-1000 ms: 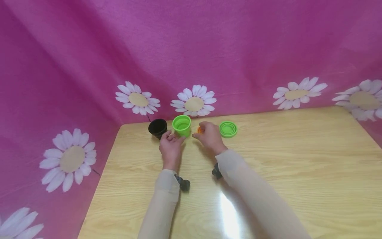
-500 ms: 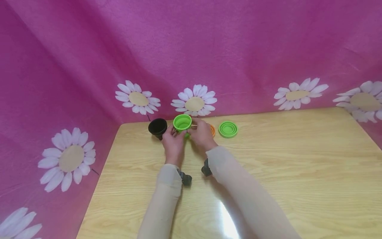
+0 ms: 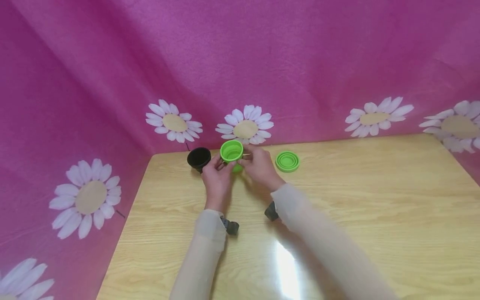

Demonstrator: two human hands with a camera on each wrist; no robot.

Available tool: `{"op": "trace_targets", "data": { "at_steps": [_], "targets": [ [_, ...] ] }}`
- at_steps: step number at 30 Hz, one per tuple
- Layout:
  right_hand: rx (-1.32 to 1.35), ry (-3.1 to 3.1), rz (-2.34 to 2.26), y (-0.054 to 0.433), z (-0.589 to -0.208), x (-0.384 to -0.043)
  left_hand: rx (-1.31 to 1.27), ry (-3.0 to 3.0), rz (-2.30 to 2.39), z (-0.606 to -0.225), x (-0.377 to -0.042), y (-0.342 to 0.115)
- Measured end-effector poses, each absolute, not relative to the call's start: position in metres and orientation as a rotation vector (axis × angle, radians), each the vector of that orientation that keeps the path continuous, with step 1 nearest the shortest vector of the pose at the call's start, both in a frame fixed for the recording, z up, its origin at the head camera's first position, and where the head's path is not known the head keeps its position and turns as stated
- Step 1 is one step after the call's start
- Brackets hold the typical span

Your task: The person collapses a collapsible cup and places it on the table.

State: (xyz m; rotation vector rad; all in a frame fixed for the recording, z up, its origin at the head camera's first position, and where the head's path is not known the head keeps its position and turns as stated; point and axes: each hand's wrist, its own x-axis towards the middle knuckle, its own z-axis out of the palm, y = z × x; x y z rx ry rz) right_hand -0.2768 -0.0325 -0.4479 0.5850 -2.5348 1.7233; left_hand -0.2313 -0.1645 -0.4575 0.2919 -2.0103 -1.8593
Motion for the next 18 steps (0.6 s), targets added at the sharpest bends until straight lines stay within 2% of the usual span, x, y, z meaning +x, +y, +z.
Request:
{"op": "trace_targets", "data": {
  "at_steps": [18],
  "targets": [
    [0.721, -2.451, 1.654, 0.039, -0.419, -0.218, 0.063, -2.127, -1.812, -0.427, -0.18, -0.145]
  ]
}}
